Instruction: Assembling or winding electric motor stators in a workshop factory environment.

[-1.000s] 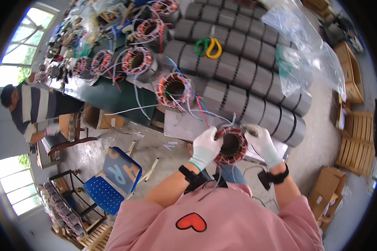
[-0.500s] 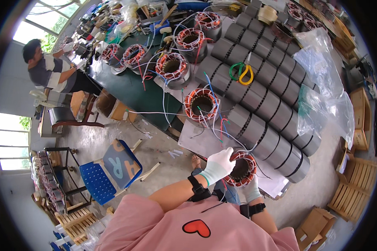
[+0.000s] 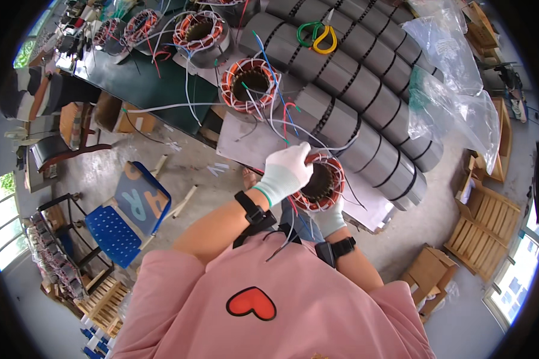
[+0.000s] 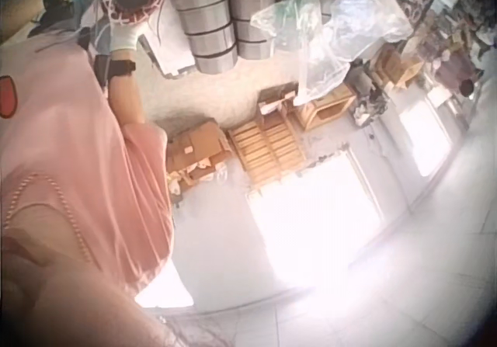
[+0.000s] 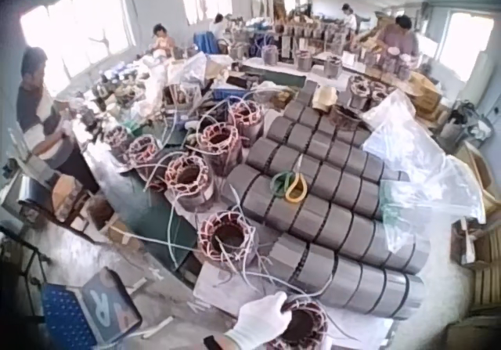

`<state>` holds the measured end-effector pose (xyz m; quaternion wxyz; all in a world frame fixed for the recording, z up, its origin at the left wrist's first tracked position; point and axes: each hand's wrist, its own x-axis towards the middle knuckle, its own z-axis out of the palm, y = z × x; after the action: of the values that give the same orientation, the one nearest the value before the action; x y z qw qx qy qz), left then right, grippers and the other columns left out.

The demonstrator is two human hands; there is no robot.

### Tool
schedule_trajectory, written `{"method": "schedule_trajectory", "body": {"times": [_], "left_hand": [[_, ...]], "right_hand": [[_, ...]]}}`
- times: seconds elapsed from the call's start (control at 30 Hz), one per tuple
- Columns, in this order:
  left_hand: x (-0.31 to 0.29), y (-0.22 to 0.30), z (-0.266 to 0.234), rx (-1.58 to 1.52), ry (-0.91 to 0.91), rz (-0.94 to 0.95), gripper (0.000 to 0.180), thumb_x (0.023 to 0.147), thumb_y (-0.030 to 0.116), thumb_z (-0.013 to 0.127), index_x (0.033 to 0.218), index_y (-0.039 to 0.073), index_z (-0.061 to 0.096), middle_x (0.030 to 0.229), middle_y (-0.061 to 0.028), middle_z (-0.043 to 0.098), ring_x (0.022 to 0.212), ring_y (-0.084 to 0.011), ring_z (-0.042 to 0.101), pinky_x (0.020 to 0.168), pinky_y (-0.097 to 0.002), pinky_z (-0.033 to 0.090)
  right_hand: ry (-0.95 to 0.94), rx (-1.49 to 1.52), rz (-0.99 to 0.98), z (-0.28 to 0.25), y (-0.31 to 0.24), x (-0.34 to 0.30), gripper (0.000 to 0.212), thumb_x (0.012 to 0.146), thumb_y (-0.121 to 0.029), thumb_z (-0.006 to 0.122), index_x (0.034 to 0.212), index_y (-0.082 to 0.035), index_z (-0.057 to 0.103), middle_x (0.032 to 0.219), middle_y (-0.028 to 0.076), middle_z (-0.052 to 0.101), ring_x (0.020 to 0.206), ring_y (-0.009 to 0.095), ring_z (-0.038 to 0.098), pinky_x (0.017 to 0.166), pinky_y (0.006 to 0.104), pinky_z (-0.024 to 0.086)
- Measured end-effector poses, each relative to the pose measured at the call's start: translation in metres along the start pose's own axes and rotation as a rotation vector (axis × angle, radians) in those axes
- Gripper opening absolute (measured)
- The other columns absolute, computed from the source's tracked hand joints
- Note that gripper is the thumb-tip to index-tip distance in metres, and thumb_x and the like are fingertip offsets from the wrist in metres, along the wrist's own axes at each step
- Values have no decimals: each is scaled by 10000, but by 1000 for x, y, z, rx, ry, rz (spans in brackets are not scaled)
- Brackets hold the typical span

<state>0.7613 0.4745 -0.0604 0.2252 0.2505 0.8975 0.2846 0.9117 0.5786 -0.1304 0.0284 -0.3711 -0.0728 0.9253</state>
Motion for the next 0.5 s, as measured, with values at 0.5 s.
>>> {"method": "schedule_trajectory", "body": {"times": [0.5], "left_hand": [[-50, -13, -14, -121, 8, -19, 321, 906, 241, 706, 1110, 47, 552, 1033, -156, 646, 943, -391, 650, 798, -460, 528]], "right_hand": [[204, -114, -6, 14, -5, -5, 550, 1083, -429, 256, 1544, -161, 386, 1577, 103, 437, 1431, 333, 441, 1177, 537, 397]]}}
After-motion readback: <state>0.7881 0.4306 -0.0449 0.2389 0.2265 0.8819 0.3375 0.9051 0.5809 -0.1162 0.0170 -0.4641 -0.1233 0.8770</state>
